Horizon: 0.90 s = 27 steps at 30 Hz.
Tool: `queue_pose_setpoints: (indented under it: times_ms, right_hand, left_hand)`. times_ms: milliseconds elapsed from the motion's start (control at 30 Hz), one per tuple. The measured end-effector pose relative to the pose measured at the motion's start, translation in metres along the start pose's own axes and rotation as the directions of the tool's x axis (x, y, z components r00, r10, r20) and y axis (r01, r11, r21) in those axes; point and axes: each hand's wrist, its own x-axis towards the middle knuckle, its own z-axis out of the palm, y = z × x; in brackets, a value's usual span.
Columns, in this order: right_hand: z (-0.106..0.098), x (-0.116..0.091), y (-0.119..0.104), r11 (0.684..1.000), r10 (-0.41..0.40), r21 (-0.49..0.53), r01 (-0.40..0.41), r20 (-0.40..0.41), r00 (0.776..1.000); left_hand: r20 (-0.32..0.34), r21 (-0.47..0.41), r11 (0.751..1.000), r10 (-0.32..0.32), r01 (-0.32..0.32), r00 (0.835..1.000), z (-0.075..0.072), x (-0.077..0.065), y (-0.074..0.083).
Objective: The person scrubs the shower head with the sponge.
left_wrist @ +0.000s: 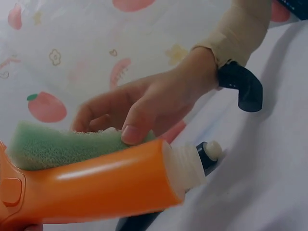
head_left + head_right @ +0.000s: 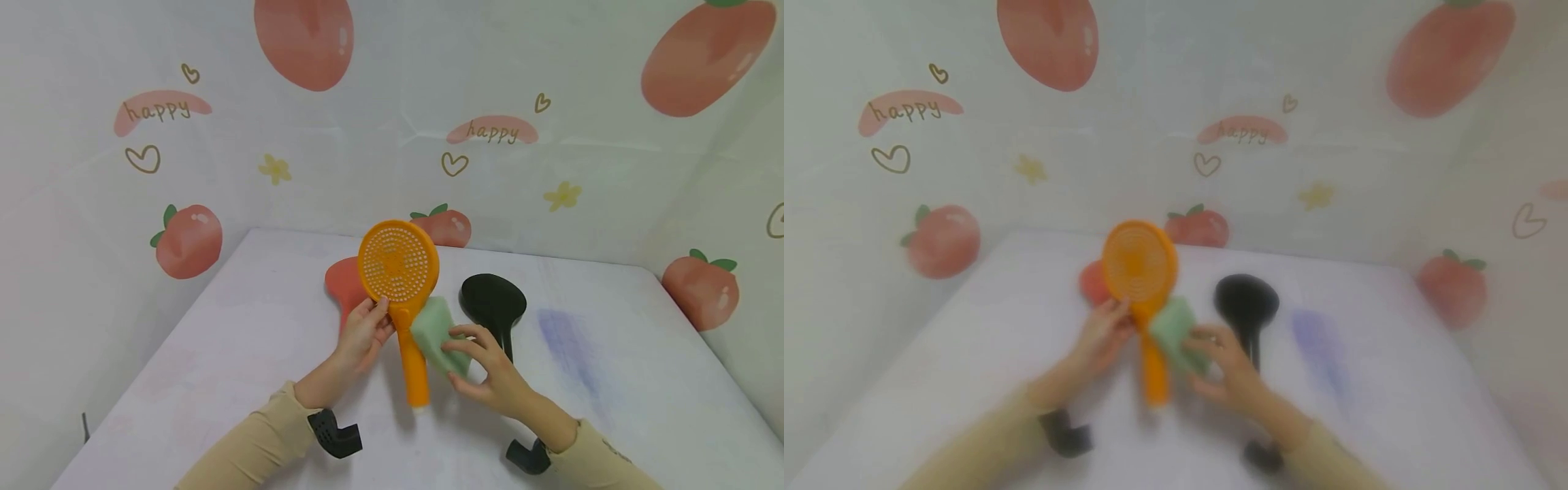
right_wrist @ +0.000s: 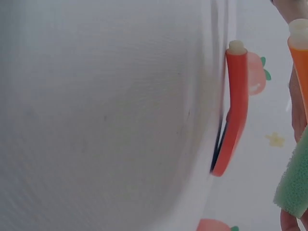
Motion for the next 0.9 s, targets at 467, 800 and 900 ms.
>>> queue_pose_setpoints:
  times_ms: [467, 800, 900]
  right_hand:
    - [0.004, 0.0005, -0.0007, 0.99, -0.135, -0.044, 0.133, -0.037, 0.99]
    - [0.0018, 0.0037, -0.0041, 0.98, -0.192, -0.067, 0.188, -0.043, 0.981]
    - [0.0005, 0.0042, -0.0045, 0.978, -0.198, -0.076, 0.195, -0.037, 0.98]
  left_hand:
    - [0.211, 0.088, 0.993, 0.055, -0.075, 0.976, -0.0002, -0.0028, -0.0035]
    - [0.189, 0.155, 0.988, -0.027, -0.003, 0.982, 0.0045, -0.0045, -0.0013]
    - [0.186, 0.193, 0.981, -0.041, 0.005, 0.982, 0.0053, -0.0032, -0.0011]
